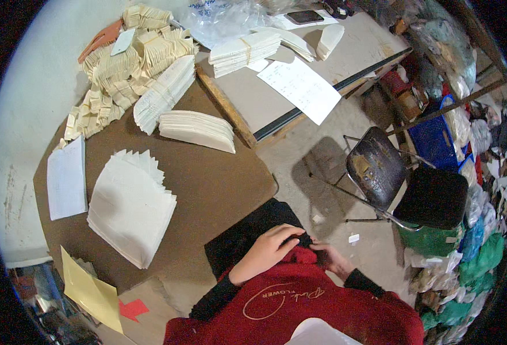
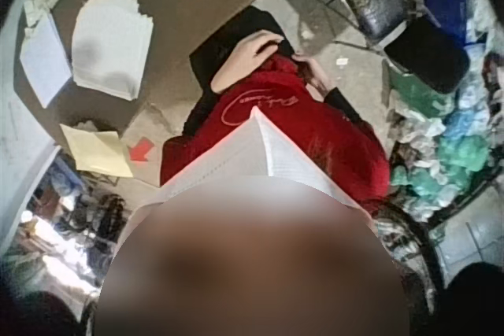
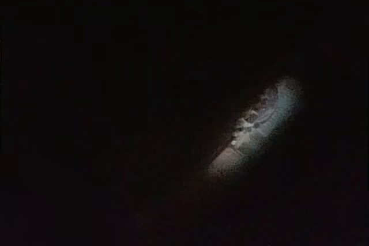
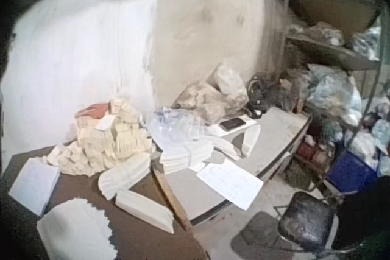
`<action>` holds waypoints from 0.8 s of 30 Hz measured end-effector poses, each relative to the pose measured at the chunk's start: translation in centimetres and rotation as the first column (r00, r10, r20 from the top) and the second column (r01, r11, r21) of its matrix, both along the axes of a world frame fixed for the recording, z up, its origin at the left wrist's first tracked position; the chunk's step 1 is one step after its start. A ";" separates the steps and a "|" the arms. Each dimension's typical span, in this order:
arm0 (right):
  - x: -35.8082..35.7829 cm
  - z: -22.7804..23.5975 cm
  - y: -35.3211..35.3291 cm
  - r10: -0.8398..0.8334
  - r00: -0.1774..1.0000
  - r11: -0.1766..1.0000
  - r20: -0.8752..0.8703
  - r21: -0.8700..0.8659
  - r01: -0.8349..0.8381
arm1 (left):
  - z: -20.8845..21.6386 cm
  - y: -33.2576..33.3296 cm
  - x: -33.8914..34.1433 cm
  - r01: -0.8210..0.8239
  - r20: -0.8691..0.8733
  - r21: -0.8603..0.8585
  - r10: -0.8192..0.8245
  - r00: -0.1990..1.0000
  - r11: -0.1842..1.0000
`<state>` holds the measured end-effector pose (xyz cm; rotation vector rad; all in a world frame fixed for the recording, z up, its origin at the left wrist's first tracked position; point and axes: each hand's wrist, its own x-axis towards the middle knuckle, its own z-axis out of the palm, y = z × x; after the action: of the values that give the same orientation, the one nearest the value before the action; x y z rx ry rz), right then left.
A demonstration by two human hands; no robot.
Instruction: The person repeatedly folds white paper pieces by hand at a table, separating them from a stack and placing folded pieces into a growing pile. The person also handles yellow paper sheets and a notebook on the table.
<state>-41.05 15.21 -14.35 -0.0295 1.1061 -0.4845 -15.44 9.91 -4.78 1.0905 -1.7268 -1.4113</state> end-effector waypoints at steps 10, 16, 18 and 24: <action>-1.3 -2.1 0.2 0.145 0.989 0.974 -0.023 -0.172 -0.147 | -8.3 -0.3 -1.4 0.271 0.439 -0.180 -0.170 0.882 0.945; -2.9 -4.4 0.7 0.121 0.992 0.991 0.048 -0.060 -0.118 | -8.6 -1.5 -1.0 0.301 0.387 -0.109 -0.239 0.891 0.947; -2.8 -4.3 0.7 0.071 0.997 0.997 0.032 -0.020 -0.071 | -8.3 -1.8 -0.8 0.316 0.376 -0.087 -0.263 0.888 0.945; -1.4 -3.5 0.1 0.041 0.999 0.998 0.018 -0.040 -0.040 | -8.3 -3.7 0.6 0.425 0.197 0.045 -0.425 0.883 0.904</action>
<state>-42.47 15.35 -17.82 -0.0813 1.0756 -0.4693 -14.80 6.21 -13.05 0.9122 -2.2168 -1.6006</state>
